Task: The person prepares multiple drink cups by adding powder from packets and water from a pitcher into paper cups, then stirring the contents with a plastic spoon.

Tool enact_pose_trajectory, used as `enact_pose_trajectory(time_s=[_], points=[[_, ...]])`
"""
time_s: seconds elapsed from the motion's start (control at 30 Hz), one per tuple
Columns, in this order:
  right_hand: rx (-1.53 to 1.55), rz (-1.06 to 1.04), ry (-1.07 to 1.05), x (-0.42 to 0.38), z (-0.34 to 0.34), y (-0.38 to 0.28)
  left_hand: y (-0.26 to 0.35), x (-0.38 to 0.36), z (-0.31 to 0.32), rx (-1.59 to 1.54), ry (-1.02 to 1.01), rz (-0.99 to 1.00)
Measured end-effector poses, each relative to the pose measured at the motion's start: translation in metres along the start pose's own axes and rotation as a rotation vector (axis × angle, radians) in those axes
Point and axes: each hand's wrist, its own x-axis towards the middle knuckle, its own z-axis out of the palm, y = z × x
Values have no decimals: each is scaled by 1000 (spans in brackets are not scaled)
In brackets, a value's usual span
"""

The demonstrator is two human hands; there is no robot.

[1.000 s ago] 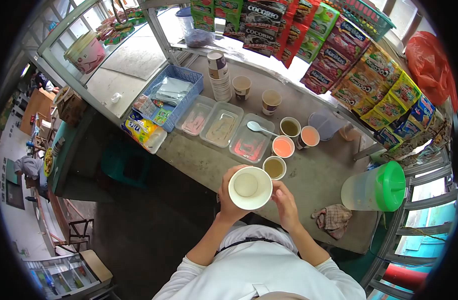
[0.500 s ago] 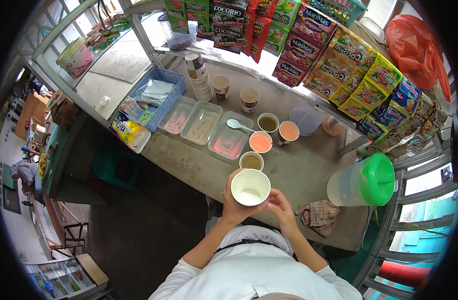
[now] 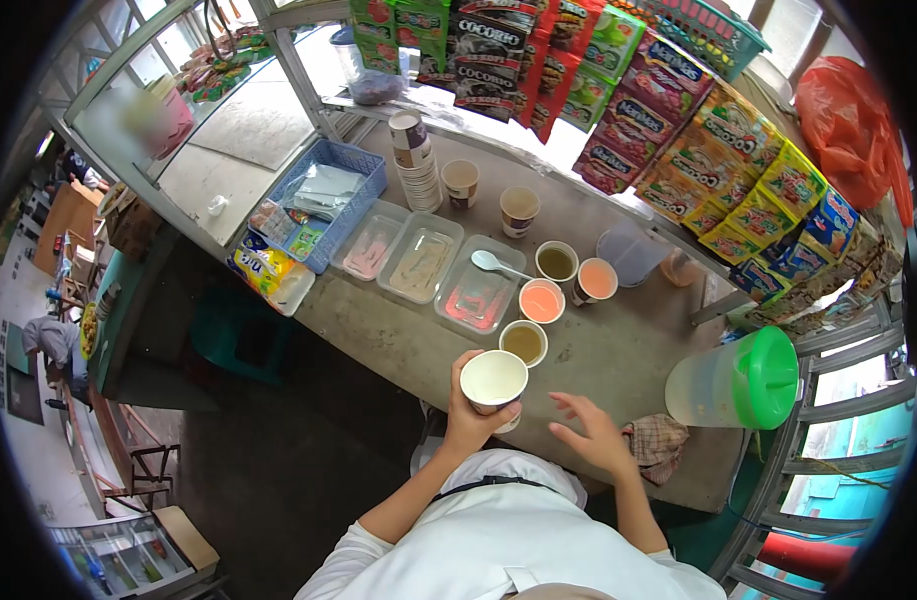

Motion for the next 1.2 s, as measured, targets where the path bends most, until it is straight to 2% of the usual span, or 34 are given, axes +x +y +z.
enact_pose_trajectory(time_s=[0.03, 0.1, 0.17, 0.2, 0.23, 0.27, 0.37, 0.47, 0.63, 0.77, 0.9, 1.03, 1.07, 1.17, 1.2], points=[[-165, 9, 2, -7, -5, 19, 0, 2, -6, -34, 17, 0], [-477, 214, 241, -27, -3, 64, -3, 6, -17, -102, 52, 4], [-575, 367, 394, -46, -7, 90, -23, 8, -34, -226, 91, -70], [-635, 415, 403, -54, -4, 98, -29, 9, -38, -292, 108, -108], [-699, 466, 414, -61, -2, 105, -3, 14, -32, -496, 125, -160], [-763, 521, 424, -66, -3, 112, -4, 16, -35, -537, 141, -231], [-643, 447, 316, -72, -9, 131, -10, 19, -36, -607, 239, -409], [-471, 326, 223, -74, -22, 152, -12, 14, -25, -779, 282, -483], [-290, 53, 344, -77, -32, 87, -17, -24, 25, -844, 425, -483], [-185, -78, 350, -82, -29, 67, -27, -45, 59, -774, 310, -502], [7, -201, 600, -83, -6, 80, -28, -46, 89, -684, 219, -489], [201, -170, 698, -83, 18, 99, -30, -41, 128, -717, 122, -535], [215, -227, 749, -79, 21, 95, -33, -39, 138, -735, 99, -536], [-26, -486, 755, -56, 9, 80, -35, -31, 161, -718, 53, -619], [-101, -445, 809, -50, 5, 79, -39, -27, 166, -692, 39, -662]])
